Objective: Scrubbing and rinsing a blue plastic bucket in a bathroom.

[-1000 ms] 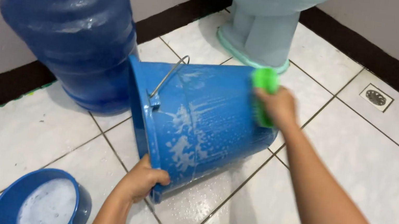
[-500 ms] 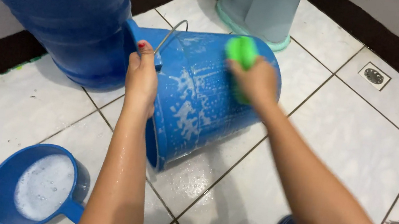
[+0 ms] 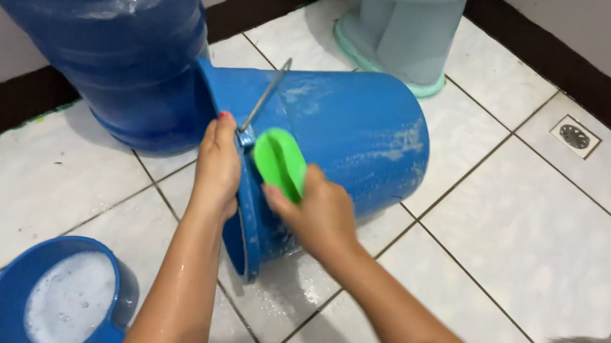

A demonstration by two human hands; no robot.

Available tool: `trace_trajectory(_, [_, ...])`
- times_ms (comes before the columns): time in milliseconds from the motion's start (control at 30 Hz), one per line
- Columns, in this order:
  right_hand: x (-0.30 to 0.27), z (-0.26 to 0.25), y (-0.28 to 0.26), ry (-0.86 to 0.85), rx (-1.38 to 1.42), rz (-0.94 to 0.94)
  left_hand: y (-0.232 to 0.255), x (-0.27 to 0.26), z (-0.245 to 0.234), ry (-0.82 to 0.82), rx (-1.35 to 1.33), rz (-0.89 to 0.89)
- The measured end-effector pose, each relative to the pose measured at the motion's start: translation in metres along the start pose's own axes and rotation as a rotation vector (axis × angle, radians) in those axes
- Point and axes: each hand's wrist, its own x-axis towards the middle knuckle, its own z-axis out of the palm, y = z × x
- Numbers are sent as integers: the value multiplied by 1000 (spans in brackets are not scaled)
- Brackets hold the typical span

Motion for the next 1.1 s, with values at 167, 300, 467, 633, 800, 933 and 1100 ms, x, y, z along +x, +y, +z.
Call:
trace_trajectory(167, [48, -15, 76, -50, 134, 241, -4, -16, -11, -87, -169, -155])
trace_trajectory(300, [47, -15, 38, 169, 298, 196, -6, -23, 11, -197, -279, -141])
trace_trajectory(467, [5, -15, -1, 142, 323, -58, -7, -30, 11, -329, -505, -463])
trace_trajectory(633, [20, -13, -1, 78, 199, -278, 0, -36, 17, -346, -661, -428])
trace_trajectory(800, [-12, -21, -5, 192, 190, -315, 2, -34, 11, -422, -600, -427])
trace_trajectory(933, [26, -26, -10, 136, 149, -300, -11, -41, 15, -504, -708, -404])
trace_trajectory(1100, [-27, -1, 28, 138, 164, -213, 2, -35, 9, -534, -666, -364])
